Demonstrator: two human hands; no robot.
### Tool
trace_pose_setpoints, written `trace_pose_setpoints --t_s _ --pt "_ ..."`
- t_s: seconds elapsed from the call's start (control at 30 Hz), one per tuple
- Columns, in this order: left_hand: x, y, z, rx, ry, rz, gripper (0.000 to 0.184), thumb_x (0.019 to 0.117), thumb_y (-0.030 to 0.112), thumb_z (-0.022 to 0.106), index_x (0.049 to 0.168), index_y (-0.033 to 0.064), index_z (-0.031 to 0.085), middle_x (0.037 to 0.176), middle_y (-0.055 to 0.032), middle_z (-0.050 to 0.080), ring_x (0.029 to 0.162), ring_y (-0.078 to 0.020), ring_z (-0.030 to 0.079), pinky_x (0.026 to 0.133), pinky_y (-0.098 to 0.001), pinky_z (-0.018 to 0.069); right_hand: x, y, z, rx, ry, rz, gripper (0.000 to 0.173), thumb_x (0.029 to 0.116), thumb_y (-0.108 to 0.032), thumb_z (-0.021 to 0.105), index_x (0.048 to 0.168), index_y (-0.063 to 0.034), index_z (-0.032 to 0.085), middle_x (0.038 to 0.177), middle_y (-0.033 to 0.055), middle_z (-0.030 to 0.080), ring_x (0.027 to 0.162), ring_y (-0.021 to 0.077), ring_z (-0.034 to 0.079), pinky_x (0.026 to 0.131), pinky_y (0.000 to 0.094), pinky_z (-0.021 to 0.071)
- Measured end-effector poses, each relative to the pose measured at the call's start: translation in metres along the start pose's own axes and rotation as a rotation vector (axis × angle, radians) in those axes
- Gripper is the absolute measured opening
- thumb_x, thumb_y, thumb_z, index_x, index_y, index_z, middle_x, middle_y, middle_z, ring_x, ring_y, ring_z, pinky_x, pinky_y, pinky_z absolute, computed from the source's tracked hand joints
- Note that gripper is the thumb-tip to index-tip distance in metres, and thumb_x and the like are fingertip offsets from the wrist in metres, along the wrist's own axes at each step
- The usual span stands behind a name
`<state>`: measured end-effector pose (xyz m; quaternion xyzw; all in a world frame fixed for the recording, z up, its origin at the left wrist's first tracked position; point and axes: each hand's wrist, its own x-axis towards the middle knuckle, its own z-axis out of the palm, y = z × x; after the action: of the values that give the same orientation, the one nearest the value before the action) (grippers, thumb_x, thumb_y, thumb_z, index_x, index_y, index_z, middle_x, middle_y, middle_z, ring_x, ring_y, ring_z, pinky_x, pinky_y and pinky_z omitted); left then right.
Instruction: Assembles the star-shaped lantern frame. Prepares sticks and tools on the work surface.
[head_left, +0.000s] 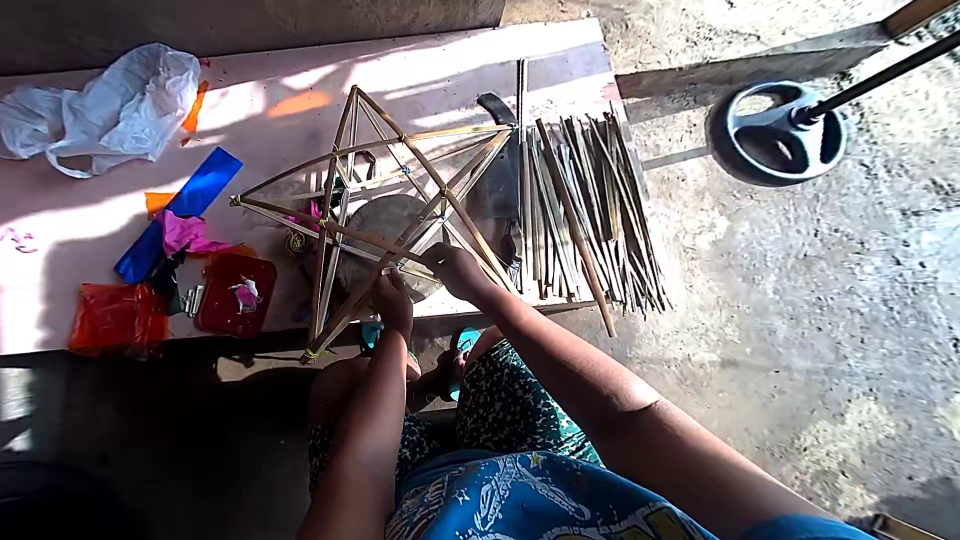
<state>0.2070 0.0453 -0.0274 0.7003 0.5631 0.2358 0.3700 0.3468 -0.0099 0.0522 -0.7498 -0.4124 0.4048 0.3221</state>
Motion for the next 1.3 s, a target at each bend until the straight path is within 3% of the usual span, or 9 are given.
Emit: trace_pose_setpoints --t_s 0.13,0.23,0.37,0.47,0.63,0.83,0.9,1.03,1.3 --pt "0.003 0.008 -0.003 0.085 -0.071 -0.037 0.041 0.113 0.026 0.04 0.113 -0.0089 0.061 0.102 -0.0242 0.07 0.096 -0.0355 0.07 0.09 -0.053 0.055 0.004 0.003 0.0 0.02 -0.039 0.007 0.023 0.1059 -0.016 0.055 0.119 -0.0022 0.067 0.108 0.0158 0.07 0.096 0.0279 0.068 0.091 0.0507 0.0536" --pt "0.007 0.005 0.002 0.158 -0.051 0.002 0.038 0.1113 0.023 0.046 0.105 -0.009 0.065 0.094 -0.0241 0.068 0.09 -0.0369 0.069 0.086 -0.0536 0.0541 0.005 0.01 0.003 0.005 -0.054 0.011 0.022 0.1054 -0.016 0.055 0.119 -0.0031 0.067 0.106 0.0142 0.07 0.094 0.0271 0.069 0.089 0.0506 0.0543" --pt "0.002 0.004 0.0 0.318 -0.121 0.043 0.045 0.1122 0.028 0.042 0.097 -0.0079 0.066 0.091 -0.027 0.069 0.09 -0.0425 0.07 0.083 -0.0584 0.0545 0.013 0.016 0.004 -0.045 -0.154 0.058 0.03 0.1053 -0.028 0.058 0.122 -0.005 0.066 0.102 0.0145 0.072 0.095 0.0302 0.07 0.09 0.0566 0.053" --pt "-0.001 0.001 0.0 0.375 -0.129 0.105 0.044 0.1123 0.025 0.041 0.1 -0.0084 0.068 0.093 -0.0279 0.07 0.093 -0.0439 0.07 0.084 -0.0591 0.0543 0.021 0.014 0.009 -0.038 -0.201 0.028 0.031 0.1071 -0.023 0.054 0.128 -0.0031 0.064 0.111 0.017 0.071 0.103 0.032 0.069 0.096 0.0559 0.0515" --pt "0.001 0.004 -0.003 0.439 -0.2 0.135 0.041 0.1133 0.019 0.036 0.127 -0.0083 0.062 0.121 -0.0306 0.066 0.116 -0.0454 0.065 0.099 -0.0582 0.0497 0.028 0.006 0.018 0.144 -0.195 0.033 0.031 0.106 -0.016 0.056 0.134 -0.002 0.061 0.102 0.0164 0.071 0.087 0.0256 0.068 0.086 0.0474 0.0543" --pt "0.008 -0.01 0.0 0.336 -0.167 0.102 0.039 0.112 0.022 0.042 0.113 -0.0073 0.068 0.104 -0.0271 0.07 0.102 -0.0415 0.069 0.093 -0.0564 0.052 0.039 0.016 0.015 0.409 -0.288 0.128 0.04 0.1007 -0.006 0.062 0.14 -0.0025 0.053 0.098 0.0145 0.068 0.074 0.0139 0.061 0.069 0.0312 0.0525" --pt "0.005 -0.01 -0.002 0.285 -0.147 0.112 0.038 0.112 0.022 0.043 0.117 -0.0056 0.069 0.109 -0.0264 0.071 0.106 -0.0403 0.069 0.096 -0.0566 0.0513 0.038 0.014 0.013 0.439 -0.307 0.142 0.039 0.101 -0.005 0.062 0.139 -0.0023 0.053 0.098 0.0144 0.067 0.074 0.0136 0.061 0.069 0.0307 0.0522" --pt "0.008 -0.011 0.002 0.23 -0.089 0.066 0.04 0.1108 0.026 0.047 0.102 -0.0042 0.072 0.096 -0.0239 0.072 0.098 -0.0388 0.07 0.091 -0.0567 0.0512 0.039 0.015 0.014 0.465 -0.308 0.165 0.039 0.1002 -0.006 0.063 0.138 -0.0035 0.053 0.097 0.0138 0.067 0.074 0.0136 0.061 0.068 0.0301 0.0521" --pt "0.009 -0.002 0.001 0.255 -0.093 0.025 0.038 0.1109 0.024 0.047 0.104 -0.0018 0.074 0.1 -0.0234 0.073 0.102 -0.0393 0.069 0.094 -0.0576 0.0496 0.039 0.012 0.013 0.497 -0.32 0.188 0.04 0.1013 -0.004 0.06 0.14 -0.0044 0.051 0.097 0.0133 0.066 0.073 0.0127 0.061 0.068 0.0292 0.0514"
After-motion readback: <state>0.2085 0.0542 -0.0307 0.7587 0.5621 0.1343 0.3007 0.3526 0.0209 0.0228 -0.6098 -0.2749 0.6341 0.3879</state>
